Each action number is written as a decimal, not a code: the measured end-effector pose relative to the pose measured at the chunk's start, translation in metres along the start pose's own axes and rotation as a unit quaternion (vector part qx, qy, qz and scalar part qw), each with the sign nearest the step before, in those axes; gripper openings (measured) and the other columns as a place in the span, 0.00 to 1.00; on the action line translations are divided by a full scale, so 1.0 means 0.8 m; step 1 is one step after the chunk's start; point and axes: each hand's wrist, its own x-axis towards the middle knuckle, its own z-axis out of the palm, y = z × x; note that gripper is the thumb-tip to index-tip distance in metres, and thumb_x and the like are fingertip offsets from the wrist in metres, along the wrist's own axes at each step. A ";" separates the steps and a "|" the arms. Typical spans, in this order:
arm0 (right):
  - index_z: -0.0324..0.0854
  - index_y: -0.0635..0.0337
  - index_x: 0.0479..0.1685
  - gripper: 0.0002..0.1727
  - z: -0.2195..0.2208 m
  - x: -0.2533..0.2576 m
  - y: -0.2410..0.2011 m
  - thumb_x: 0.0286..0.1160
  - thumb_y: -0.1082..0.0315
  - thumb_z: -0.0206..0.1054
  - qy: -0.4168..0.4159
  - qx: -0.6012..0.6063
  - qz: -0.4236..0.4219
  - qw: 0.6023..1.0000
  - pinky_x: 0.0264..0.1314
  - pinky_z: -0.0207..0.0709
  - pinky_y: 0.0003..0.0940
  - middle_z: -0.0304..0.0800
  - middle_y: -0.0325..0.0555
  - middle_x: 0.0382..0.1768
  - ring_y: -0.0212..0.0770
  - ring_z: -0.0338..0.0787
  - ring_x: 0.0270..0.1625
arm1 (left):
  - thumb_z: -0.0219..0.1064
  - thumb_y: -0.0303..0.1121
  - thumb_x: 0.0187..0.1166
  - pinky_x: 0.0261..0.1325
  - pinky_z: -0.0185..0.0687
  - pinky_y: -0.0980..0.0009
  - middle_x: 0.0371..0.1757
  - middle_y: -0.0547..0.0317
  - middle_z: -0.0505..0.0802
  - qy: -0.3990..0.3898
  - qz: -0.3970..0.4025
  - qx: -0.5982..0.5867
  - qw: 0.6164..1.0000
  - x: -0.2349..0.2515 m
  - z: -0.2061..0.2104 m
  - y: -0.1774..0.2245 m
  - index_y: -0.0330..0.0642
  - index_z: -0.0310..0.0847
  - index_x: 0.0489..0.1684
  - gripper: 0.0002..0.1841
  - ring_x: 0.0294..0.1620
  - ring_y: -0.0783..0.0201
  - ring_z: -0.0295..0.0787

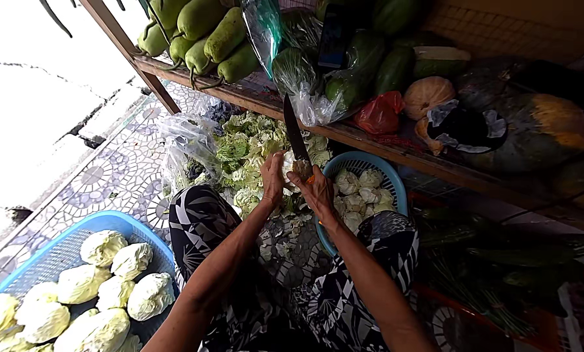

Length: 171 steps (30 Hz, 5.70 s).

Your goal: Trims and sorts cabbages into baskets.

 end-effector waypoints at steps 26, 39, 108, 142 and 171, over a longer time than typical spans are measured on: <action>0.79 0.71 0.56 0.39 0.016 -0.001 0.006 0.73 0.36 0.69 0.000 0.047 0.010 0.999 0.48 0.78 0.59 0.86 0.62 0.34 0.59 0.88 0.41 | 0.40 0.52 0.92 0.67 0.78 0.55 0.71 0.46 0.82 0.058 0.000 -0.055 0.997 -0.010 0.015 -0.015 0.42 0.66 0.81 0.29 0.66 0.60 0.81; 0.82 0.68 0.54 0.35 0.018 0.003 0.001 0.81 0.37 0.62 -0.025 0.077 -0.010 0.997 0.43 0.77 0.56 0.84 0.57 0.30 0.53 0.85 0.34 | 0.44 0.53 0.93 0.60 0.81 0.55 0.66 0.48 0.82 0.092 -0.149 -0.188 0.966 0.001 0.013 -0.010 0.45 0.65 0.77 0.26 0.60 0.57 0.82; 0.80 0.70 0.48 0.39 0.008 0.019 0.016 0.78 0.33 0.61 0.040 -0.023 -0.026 0.999 0.39 0.76 0.59 0.83 0.59 0.26 0.60 0.87 0.34 | 0.41 0.65 0.89 0.54 0.86 0.52 0.66 0.45 0.84 -0.046 -0.269 -0.216 0.938 -0.007 0.016 0.012 0.50 0.64 0.81 0.34 0.58 0.50 0.86; 0.77 0.67 0.54 0.29 -0.074 0.027 0.054 0.87 0.44 0.58 0.014 0.153 -0.012 0.988 0.36 0.78 0.46 0.79 0.54 0.30 0.46 0.80 0.27 | 0.35 0.79 0.77 0.55 0.89 0.54 0.59 0.46 0.90 -0.121 -0.254 -0.495 0.822 0.008 -0.015 0.023 0.48 0.77 0.68 0.46 0.58 0.51 0.90; 0.70 0.68 0.80 0.27 -0.186 0.109 0.147 0.82 0.69 0.60 0.445 -0.102 0.101 0.884 0.82 0.63 0.58 0.65 0.71 0.83 0.71 0.65 0.84 | 0.69 0.28 0.67 0.60 0.87 0.63 0.62 0.49 0.86 -0.230 -0.094 -0.120 0.961 -0.011 0.011 0.029 0.39 0.57 0.83 0.39 0.56 0.62 0.88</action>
